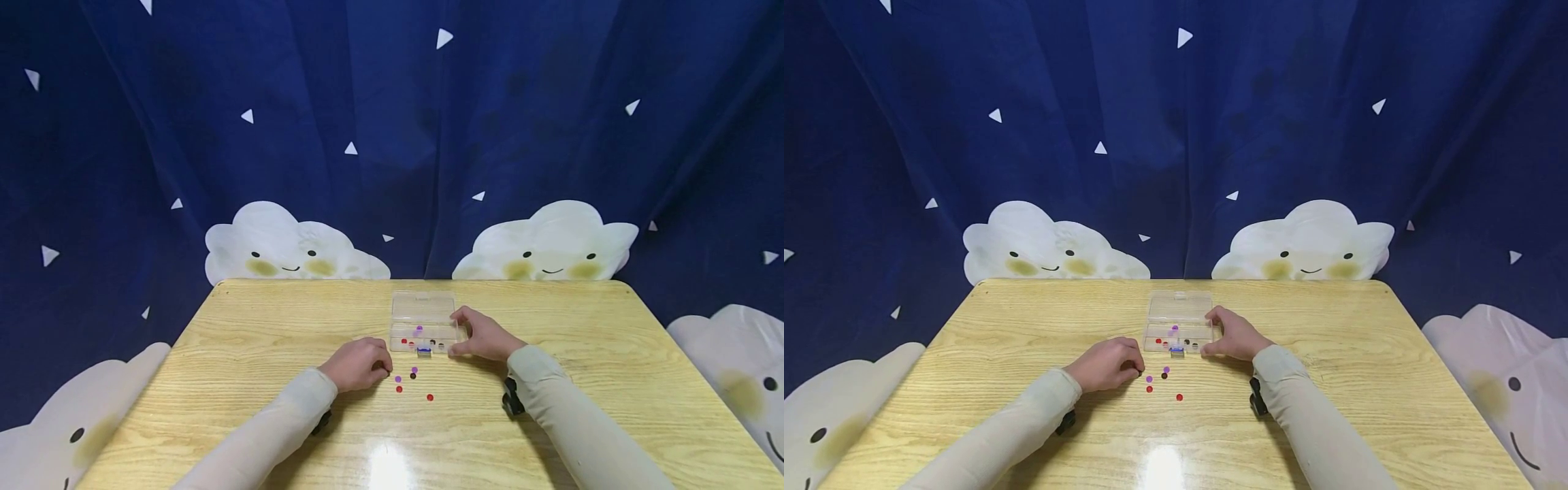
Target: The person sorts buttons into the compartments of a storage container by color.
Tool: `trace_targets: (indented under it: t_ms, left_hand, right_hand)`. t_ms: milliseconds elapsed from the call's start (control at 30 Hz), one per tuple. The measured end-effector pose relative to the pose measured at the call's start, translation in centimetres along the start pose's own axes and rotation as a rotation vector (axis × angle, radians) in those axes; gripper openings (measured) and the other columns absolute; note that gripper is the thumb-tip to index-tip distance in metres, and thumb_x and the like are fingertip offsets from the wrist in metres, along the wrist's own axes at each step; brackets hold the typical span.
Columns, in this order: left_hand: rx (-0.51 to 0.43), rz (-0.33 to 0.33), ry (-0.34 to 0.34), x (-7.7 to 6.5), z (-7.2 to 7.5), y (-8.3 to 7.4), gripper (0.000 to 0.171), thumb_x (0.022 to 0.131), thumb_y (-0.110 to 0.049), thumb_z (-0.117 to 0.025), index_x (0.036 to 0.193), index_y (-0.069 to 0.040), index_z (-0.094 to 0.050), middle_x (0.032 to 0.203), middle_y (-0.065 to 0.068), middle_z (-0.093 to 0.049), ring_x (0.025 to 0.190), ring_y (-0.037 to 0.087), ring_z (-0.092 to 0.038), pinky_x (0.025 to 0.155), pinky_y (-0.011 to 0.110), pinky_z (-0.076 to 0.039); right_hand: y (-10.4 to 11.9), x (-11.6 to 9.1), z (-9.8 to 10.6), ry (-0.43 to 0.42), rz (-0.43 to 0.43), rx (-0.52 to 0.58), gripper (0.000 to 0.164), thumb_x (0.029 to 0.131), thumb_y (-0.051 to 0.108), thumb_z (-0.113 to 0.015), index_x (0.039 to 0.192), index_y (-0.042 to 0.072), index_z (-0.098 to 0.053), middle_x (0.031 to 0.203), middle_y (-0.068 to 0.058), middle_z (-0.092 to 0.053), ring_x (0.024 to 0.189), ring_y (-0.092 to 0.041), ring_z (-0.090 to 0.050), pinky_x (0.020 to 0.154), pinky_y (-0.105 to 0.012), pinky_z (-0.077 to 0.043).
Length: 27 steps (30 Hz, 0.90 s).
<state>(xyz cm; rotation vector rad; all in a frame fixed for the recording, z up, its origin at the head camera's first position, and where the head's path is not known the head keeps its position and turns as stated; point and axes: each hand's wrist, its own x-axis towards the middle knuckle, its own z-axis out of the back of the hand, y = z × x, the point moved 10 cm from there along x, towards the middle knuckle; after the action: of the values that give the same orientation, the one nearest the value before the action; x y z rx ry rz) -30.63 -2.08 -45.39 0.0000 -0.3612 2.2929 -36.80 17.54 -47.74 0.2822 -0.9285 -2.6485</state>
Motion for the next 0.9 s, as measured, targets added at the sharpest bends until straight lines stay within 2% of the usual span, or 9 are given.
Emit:
trace_targets:
  t_ms: [200, 333, 600, 900]
  left_hand:
    - [-0.007, 0.021, -0.005, -0.21, 0.13, 0.11, 0.008, 0.088, -0.014, -0.071, 0.082, -0.019, -0.073, 0.085, -0.009, -0.066, 0.077, 0.004, -0.055, 0.071, 0.021, -0.051]
    - [-0.002, 0.012, -0.009, -0.32, 0.22, 0.10, 0.009, 0.089, -0.014, -0.071, 0.082, -0.019, -0.074, 0.084, -0.009, -0.066, 0.077, 0.003, -0.056, 0.072, 0.021, -0.052]
    - [0.039, -0.037, -0.027, -0.51, 0.47, -0.26, 0.009, 0.089, -0.015, -0.073, 0.082, -0.018, -0.077, 0.082, -0.009, -0.067, 0.079, 0.006, -0.061, 0.073, 0.021, -0.054]
    - [0.047, -0.034, -0.027, -0.58, 0.28, -0.02, 0.008, 0.089, -0.014, -0.073, 0.085, -0.019, -0.078, 0.084, -0.008, -0.068, 0.080, 0.006, -0.062, 0.074, 0.021, -0.055]
  right_hand:
    - [-0.05, -0.06, 0.00, 0.003, -0.014, -0.001, 0.066, 0.074, 0.029, -0.086, 0.127, 0.007, -0.053, 0.121, -0.016, -0.060, 0.101, -0.025, -0.055, 0.093, -0.042, -0.045]
    - [-0.01, -0.05, -0.01, 0.003, -0.013, 0.000, 0.066, 0.074, 0.028, -0.086, 0.127, 0.007, -0.053, 0.122, -0.016, -0.060, 0.104, -0.026, -0.056, 0.095, -0.044, -0.045]
    - [0.23, -0.01, 0.02, 0.004, 0.000, 0.001, 0.066, 0.075, 0.028, -0.086, 0.127, 0.006, -0.052, 0.120, -0.016, -0.059, 0.097, -0.024, -0.054, 0.090, -0.041, -0.045]
    - [0.08, -0.01, 0.11, 0.005, -0.011, 0.011, 0.066, 0.075, 0.028, -0.086, 0.127, 0.006, -0.052, 0.119, -0.015, -0.060, 0.094, -0.022, -0.052, 0.087, -0.038, -0.044]
